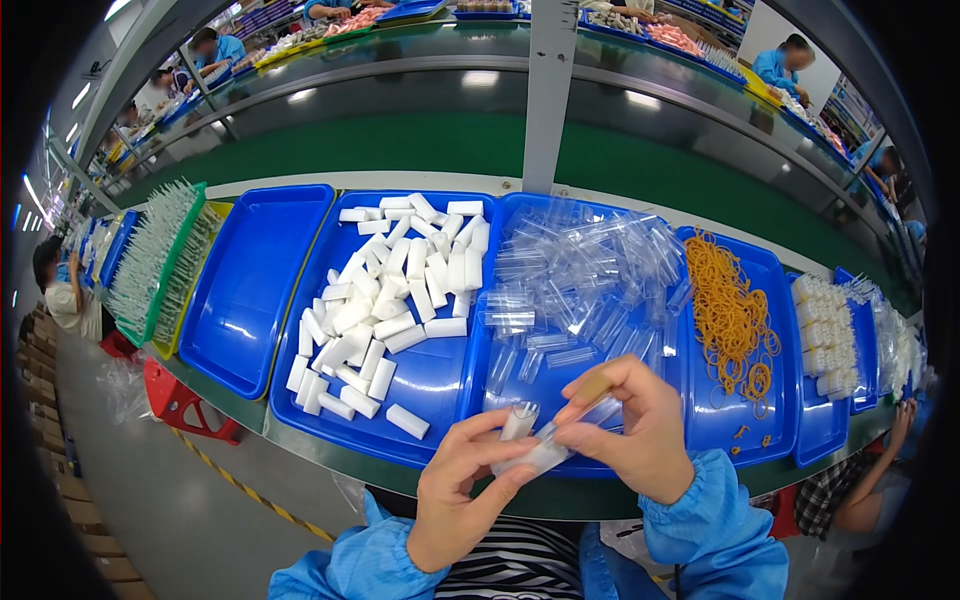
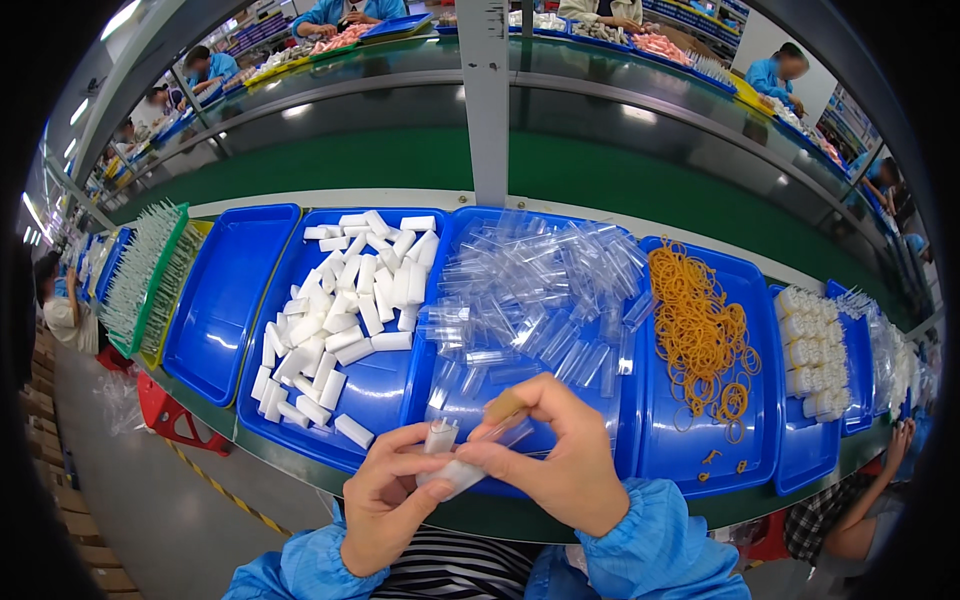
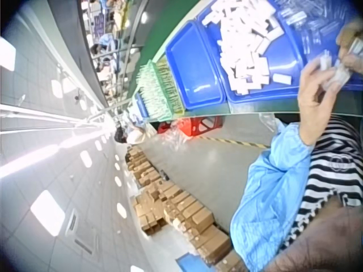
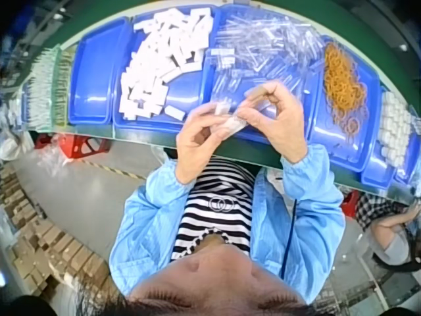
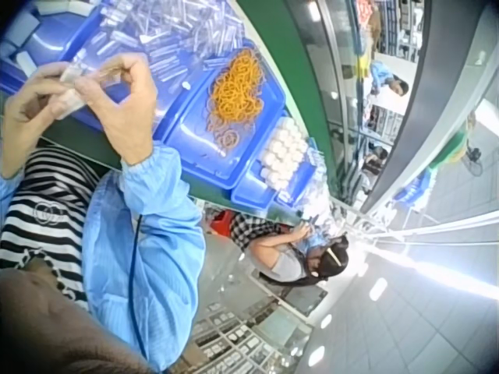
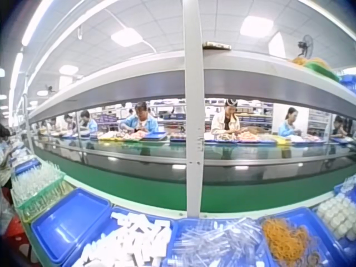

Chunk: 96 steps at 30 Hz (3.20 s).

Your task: The person assembles small white cylindrical components by inserting them into clear plastic sleeves. They then use tweezers to adjust the components and secure the bundle with a rubber band. The finished units are placed into a green tray on the assembly line.

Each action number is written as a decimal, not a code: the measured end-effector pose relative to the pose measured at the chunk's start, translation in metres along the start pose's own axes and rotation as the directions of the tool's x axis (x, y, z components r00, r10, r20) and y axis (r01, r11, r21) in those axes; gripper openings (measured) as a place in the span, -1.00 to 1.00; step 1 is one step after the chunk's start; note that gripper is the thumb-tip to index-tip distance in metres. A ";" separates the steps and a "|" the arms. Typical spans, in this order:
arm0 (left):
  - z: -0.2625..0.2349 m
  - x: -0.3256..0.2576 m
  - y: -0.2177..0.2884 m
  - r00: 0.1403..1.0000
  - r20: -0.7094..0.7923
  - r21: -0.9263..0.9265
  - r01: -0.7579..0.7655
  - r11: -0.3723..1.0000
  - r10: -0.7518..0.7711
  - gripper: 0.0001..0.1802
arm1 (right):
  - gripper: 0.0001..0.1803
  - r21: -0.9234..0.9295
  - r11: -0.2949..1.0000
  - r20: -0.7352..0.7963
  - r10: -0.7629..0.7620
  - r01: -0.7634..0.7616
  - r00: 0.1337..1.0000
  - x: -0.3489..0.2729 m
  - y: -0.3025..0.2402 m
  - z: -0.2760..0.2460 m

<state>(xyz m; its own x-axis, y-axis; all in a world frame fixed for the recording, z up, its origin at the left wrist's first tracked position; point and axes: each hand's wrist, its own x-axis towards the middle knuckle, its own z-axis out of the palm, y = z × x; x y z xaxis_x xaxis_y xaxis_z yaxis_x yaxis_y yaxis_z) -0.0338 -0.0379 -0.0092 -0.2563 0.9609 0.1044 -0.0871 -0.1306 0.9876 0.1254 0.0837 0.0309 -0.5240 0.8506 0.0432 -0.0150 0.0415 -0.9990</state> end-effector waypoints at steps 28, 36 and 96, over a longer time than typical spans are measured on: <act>0.018 0.012 -0.001 0.993 -0.116 0.055 0.038 0.998 -0.031 -0.83 | -0.66 -0.085 0.984 0.007 -0.156 0.156 0.988 -0.012 0.035 -0.001; 0.019 0.013 0.005 0.991 -0.078 0.237 -0.084 0.968 0.105 -0.69 | -0.65 -0.375 0.899 0.053 -0.225 0.228 0.973 -0.007 0.014 -0.004; 0.007 0.022 0.000 0.596 0.642 -0.324 0.781 0.535 -0.482 -0.52 | -0.28 -0.419 0.682 0.494 -0.383 0.600 0.781 -0.015 -0.001 -0.012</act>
<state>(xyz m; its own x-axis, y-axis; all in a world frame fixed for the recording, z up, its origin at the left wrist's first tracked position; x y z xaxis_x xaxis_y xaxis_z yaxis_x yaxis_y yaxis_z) -0.0329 -0.0156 -0.0062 0.5069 0.7926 -0.3387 -0.5582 0.6013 0.5718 0.1435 0.0773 0.0309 -0.8239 0.3891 0.4121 0.0322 0.7581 -0.6513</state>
